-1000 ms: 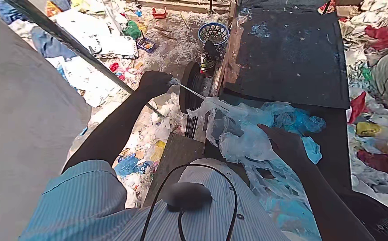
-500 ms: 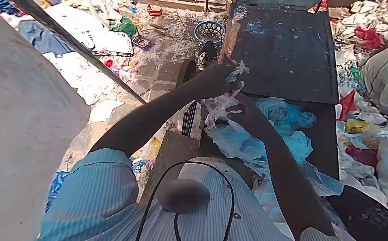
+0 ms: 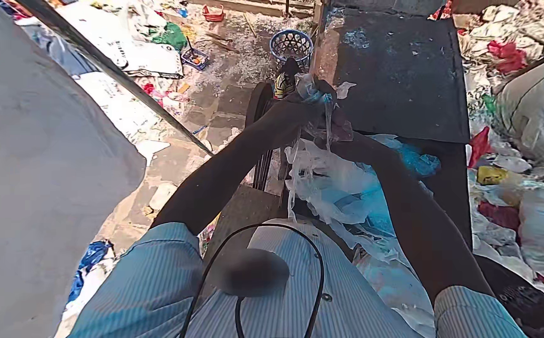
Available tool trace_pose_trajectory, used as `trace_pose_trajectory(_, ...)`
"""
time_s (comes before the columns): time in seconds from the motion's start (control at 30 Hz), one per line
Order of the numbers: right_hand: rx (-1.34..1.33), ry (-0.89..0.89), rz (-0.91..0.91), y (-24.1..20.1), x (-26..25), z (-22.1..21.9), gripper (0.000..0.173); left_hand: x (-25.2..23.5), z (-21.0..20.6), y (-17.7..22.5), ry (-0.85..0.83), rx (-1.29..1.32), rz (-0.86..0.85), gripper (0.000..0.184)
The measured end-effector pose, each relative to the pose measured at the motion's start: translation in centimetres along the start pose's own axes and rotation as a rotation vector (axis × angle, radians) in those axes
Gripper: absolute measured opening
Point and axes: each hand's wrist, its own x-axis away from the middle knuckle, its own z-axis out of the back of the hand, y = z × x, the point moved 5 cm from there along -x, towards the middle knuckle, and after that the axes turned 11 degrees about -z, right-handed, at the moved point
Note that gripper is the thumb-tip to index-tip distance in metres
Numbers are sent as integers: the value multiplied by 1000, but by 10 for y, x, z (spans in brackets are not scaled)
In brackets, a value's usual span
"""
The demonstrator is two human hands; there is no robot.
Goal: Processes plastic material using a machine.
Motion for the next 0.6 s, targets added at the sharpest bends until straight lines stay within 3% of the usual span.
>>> trace_pose_trajectory(0.13,160,215,154,-9,0,-17,24,9,12,0,164,39,59,16)
trace_pose_trajectory(0.2,108,298,195,2,3,-24,34,12,19,-3,143,65,19,16)
trace_pose_trajectory(0.33,42,631,-60,16,19,-30,56,21,12,-4,142,107,-8,19)
trace_pose_trajectory(0.4,113,794,-36,23,23,-22,58,23,6,-4,147,114,-11,17)
trace_pose_trajectory(0.53,382,880,187,35,46,-14,64,37,-1,-14,256,126,58,16)
trace_pose_trajectory(0.6,472,905,189,56,57,-3,60,49,11,-6,393,79,52,17)
